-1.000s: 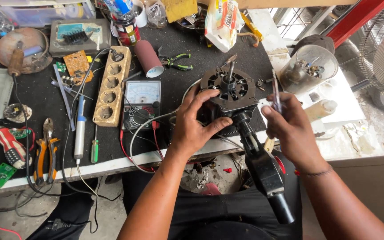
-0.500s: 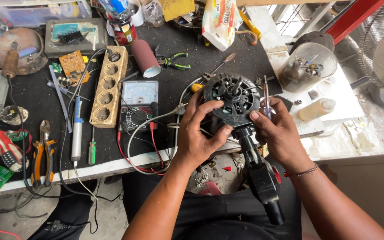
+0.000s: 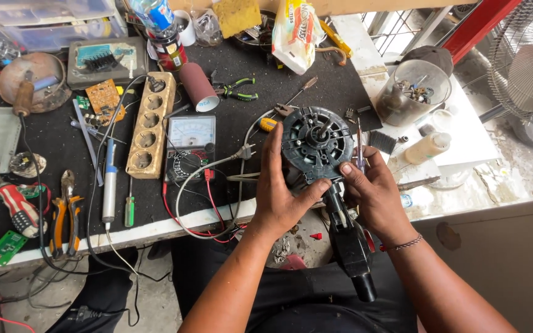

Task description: The person disassembles a black cylindrical motor, removes screws, and inspects the internal components. They then reassemble the motor, tighten screws with a screwdriver, and use pliers to adjust a small part on the motor housing.

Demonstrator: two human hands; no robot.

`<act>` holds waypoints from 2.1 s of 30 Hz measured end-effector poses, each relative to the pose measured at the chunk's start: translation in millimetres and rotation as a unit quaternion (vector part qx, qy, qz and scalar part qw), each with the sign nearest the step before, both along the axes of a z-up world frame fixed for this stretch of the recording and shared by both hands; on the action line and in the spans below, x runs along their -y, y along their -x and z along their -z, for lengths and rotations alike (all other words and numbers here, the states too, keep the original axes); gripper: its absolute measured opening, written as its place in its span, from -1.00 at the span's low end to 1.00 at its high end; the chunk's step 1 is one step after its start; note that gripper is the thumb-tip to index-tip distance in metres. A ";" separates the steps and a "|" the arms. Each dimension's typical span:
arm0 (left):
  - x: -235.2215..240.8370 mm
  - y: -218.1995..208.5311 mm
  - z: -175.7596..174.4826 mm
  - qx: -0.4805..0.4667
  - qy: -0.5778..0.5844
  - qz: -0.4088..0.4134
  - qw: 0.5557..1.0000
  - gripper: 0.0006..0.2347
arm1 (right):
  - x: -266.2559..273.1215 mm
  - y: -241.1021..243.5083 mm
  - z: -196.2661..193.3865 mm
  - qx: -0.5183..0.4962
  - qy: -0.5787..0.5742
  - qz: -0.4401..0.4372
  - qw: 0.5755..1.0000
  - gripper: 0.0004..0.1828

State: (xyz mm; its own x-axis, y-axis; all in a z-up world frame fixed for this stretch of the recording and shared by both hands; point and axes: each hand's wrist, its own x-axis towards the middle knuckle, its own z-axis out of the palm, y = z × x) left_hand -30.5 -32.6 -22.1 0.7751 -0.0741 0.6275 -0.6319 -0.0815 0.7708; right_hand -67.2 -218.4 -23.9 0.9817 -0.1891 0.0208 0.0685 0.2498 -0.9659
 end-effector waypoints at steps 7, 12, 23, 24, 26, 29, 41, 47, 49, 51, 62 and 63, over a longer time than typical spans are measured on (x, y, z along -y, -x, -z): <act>-0.5 0.2 1.3 -0.001 0.006 0.000 1.000 -0.13 | 4.5 -0.3 -1.1 -0.013 -0.002 -0.015 1.000 -0.55; -0.9 -3.7 2.0 0.004 0.007 0.004 1.000 -0.13 | 7.4 -2.7 -2.3 -0.020 0.013 -0.027 0.999 -0.57; -10.3 9.5 -4.1 -0.025 -0.003 0.029 0.999 -0.13 | 18.4 29.2 38.1 -0.113 0.077 -0.057 0.989 -0.50; -11.5 11.1 -7.7 -0.029 -0.003 0.033 0.999 -0.13 | 20.9 27.1 45.9 -0.119 0.084 -0.074 0.987 -0.45; -12.3 14.1 -5.7 -0.028 -0.010 0.025 0.999 -0.14 | 10.0 31.6 26.5 -0.128 0.078 -0.081 0.985 -0.43; -14.5 20.0 -7.7 -0.027 -0.023 0.020 0.999 -0.16 | 9.6 34.2 27.6 -0.129 0.067 -0.104 0.984 -0.40; -28.3 35.7 -17.1 -0.089 -0.034 0.050 0.994 -0.16 | -19.2 35.3 20.3 -0.091 0.005 -0.129 0.987 -0.50; -34.0 36.4 -37.3 -0.132 0.060 0.128 0.981 -0.15 | -36.8 45.2 -5.1 -0.087 0.000 -0.088 0.992 -0.41; -33.1 38.2 -47.5 -0.150 0.089 0.157 0.972 -0.13 | -36.2 48.5 -14.4 -0.086 -0.007 -0.081 0.993 -0.40; -31.0 37.4 -62.8 -0.147 0.126 0.209 0.959 -0.07 | -33.5 47.6 -21.8 -0.077 0.002 -0.061 0.995 -0.29; -39.0 23.4 -177.8 -0.001 0.042 0.138 0.989 -0.10 | -25.3 7.0 -118.2 0.138 0.257 0.016 0.956 -0.42; -42.0 23.1 -187.2 0.022 -0.008 0.102 0.994 -0.08 | -28.8 0.6 -123.5 0.181 0.271 0.027 0.945 -0.41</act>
State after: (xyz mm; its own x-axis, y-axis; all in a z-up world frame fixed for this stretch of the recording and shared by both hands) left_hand -53.6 9.4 165.1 0.7144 -0.2376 0.6582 -0.6698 0.0398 0.7414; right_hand -67.8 -189.6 99.6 0.8807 -0.1037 0.4622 0.4182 -0.2880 -0.8615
